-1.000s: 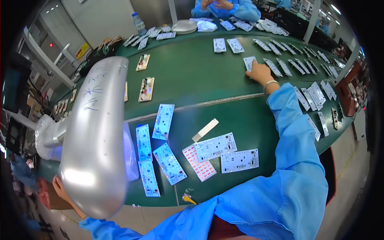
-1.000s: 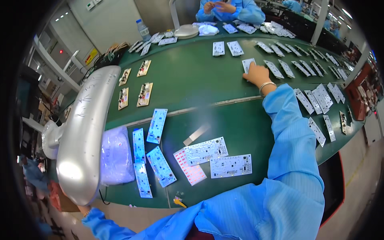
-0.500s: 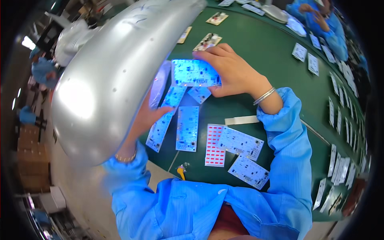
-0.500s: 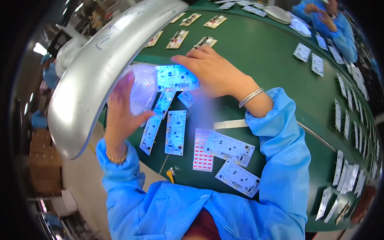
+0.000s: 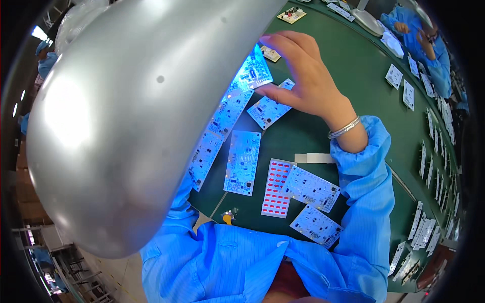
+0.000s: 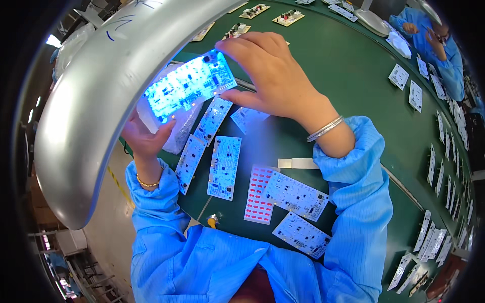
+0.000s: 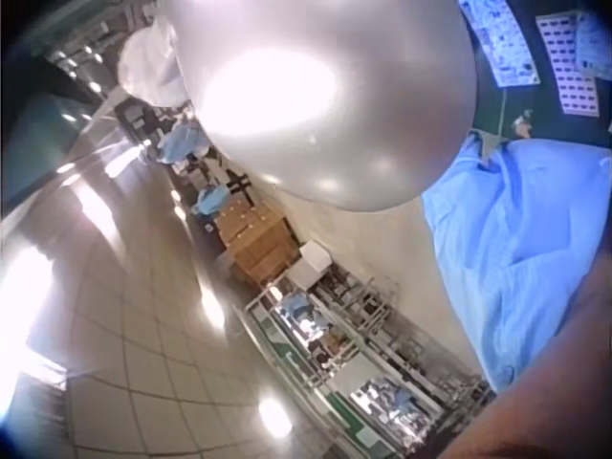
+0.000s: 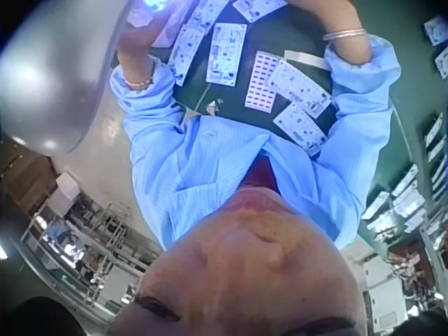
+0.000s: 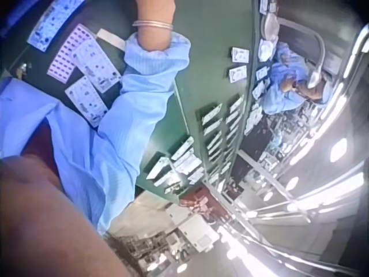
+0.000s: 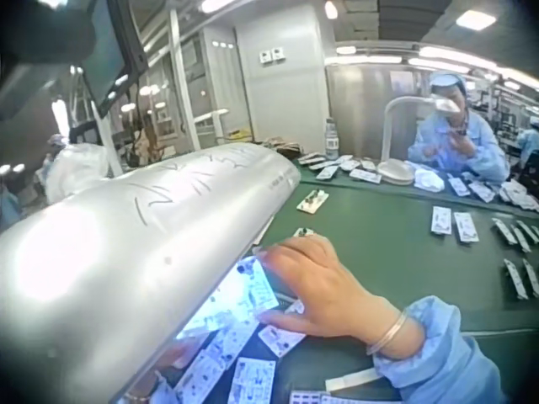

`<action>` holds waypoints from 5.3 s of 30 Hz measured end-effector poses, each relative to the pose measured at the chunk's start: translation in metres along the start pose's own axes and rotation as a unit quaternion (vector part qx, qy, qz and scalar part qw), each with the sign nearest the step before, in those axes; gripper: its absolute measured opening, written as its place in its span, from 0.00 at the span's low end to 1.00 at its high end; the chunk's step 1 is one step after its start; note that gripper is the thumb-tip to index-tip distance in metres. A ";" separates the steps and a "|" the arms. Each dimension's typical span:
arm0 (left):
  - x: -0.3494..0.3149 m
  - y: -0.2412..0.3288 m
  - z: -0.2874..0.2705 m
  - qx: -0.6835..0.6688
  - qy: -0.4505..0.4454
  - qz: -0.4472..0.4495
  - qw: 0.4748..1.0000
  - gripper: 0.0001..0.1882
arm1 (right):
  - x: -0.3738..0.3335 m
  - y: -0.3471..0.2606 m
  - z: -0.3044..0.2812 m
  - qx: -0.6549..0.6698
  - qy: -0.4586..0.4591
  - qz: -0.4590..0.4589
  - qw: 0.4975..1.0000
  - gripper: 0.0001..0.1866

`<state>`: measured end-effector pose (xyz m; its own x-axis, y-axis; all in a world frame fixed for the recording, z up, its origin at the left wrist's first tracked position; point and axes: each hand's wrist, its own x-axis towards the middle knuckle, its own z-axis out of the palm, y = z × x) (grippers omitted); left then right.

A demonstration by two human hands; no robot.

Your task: Inspecting, checking components, and sorting PCB circuit boards under a bright lamp in a manufacturing facility.

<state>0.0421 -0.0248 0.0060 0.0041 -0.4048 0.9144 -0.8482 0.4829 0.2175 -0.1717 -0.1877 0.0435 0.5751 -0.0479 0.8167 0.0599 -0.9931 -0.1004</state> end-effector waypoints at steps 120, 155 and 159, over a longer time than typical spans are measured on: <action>0.005 0.027 0.035 -0.596 -0.133 -0.459 0.645 0.19 | -0.162 0.195 -0.088 -0.581 -0.039 0.463 0.668 0.33; 0.003 0.009 0.042 -0.106 -0.065 -0.003 0.992 0.51 | -0.033 0.009 0.025 0.078 0.007 -0.013 0.997 0.33; 0.002 0.006 0.042 -0.055 0.009 0.016 0.998 0.49 | -0.024 0.005 0.028 0.174 0.017 0.005 0.985 0.34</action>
<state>0.0148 -0.0551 -0.0056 -0.0115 -0.3747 0.9271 -0.7852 0.5775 0.2237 -0.1629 -0.1886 0.0075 0.5500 -0.0665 0.8325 0.3346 -0.8958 -0.2926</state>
